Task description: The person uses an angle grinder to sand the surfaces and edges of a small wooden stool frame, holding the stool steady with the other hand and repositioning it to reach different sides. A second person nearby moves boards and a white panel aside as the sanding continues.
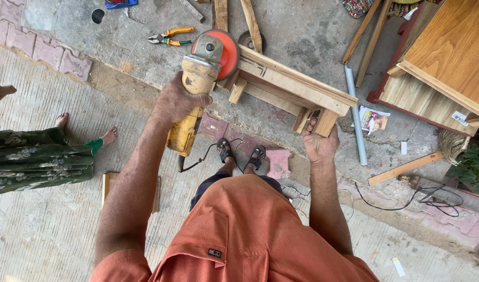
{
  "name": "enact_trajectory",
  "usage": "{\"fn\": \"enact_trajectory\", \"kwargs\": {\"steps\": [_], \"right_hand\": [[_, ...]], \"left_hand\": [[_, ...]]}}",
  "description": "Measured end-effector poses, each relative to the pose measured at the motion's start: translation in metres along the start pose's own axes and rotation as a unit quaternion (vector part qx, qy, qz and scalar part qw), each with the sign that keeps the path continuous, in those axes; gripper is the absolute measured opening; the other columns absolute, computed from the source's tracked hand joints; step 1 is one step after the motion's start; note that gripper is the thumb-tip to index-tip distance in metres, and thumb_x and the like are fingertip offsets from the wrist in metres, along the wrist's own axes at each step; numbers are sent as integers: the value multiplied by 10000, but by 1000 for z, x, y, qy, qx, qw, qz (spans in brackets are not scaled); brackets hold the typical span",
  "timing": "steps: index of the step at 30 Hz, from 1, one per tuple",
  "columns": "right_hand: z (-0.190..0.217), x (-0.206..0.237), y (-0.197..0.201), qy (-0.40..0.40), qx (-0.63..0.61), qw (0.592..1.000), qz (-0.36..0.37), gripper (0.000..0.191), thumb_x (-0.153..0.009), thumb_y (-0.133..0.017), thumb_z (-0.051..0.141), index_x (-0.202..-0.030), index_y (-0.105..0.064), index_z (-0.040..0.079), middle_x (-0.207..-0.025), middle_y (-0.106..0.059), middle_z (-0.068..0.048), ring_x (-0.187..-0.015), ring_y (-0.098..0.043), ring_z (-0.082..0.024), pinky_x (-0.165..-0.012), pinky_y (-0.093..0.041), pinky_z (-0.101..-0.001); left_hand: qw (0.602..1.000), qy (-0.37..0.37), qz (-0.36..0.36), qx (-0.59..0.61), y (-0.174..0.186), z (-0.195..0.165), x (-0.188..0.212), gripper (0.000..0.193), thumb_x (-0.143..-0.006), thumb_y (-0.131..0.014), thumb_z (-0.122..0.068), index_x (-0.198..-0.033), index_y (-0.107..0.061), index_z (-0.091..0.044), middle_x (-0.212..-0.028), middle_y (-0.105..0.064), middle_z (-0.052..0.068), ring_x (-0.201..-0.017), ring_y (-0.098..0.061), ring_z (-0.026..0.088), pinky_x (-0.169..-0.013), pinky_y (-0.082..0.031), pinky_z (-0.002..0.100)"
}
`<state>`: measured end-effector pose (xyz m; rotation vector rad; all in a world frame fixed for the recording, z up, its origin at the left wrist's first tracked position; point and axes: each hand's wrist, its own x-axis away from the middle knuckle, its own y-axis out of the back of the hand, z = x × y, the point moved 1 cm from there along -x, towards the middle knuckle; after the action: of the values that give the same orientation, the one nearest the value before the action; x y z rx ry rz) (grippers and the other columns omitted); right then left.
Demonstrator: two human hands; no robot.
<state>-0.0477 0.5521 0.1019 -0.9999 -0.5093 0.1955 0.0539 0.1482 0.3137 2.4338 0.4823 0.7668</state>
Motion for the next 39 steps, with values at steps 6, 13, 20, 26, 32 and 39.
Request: {"fn": "enact_trajectory", "kwargs": {"steps": [6, 13, 20, 26, 32, 39], "right_hand": [[-3, 4, -2, 9, 11, 1000, 8, 443, -1148, -333, 391, -1275, -579, 45, -964, -646, -106, -868, -604, -199, -772, -492, -340], [0, 3, -5, 1, 4, 1000, 6, 453, -1146, -354, 413, -1279, -583, 45, -971, -647, -107, -874, -604, -204, -763, -485, -339], [3, 3, -9, -7, -2, 1000, -12, 405, -1136, -388, 398, -1287, -579, 74, -1006, -638, -118, -875, -577, -216, -761, -471, -354], [6, -1, -14, -16, 5, 1000, -9, 402, -1129, -398, 404, -1287, -585, 84, -998, -633, -112, -868, -571, -213, -754, -466, -345], [4, 3, -10, 0, 12, 1000, -3, 390, -1142, -423, 384, -1305, -592, 73, -1015, -658, -123, -887, -610, -218, -756, -481, -343], [-4, -5, 8, 11, -11, 997, 82, 403, -1109, -490, 393, -1274, -614, 47, -1010, -687, -122, -895, -654, -202, -777, -523, -336]], "left_hand": [[999, 9, 16, -45, -14, -2, -9, 791, -595, -906, -343, -1252, -598, -29, -1095, -750, 145, -1014, -732, 260, -909, -574, 393], [997, 10, 44, -62, -18, -10, -3, 832, -592, -899, -387, -1274, -590, -24, -1117, -746, 156, -1048, -731, 273, -934, -573, 410], [986, 28, 96, -132, -34, -32, 5, 887, -623, -884, -400, -1358, -527, -53, -1144, -723, 170, -1079, -701, 286, -987, -553, 416], [985, -19, 104, -137, -44, -36, 10, 861, -608, -900, -409, -1320, -563, -59, -1142, -726, 165, -1093, -698, 293, -998, -546, 424], [995, 56, 76, -27, -16, -13, -6, 870, -632, -864, -395, -1337, -497, -42, -1129, -728, 146, -1030, -735, 272, -912, -610, 412], [993, 27, 37, -109, -6, -19, -4, 802, -630, -918, -359, -1259, -577, 2, -1105, -729, 187, -1042, -706, 292, -942, -560, 427]]}}
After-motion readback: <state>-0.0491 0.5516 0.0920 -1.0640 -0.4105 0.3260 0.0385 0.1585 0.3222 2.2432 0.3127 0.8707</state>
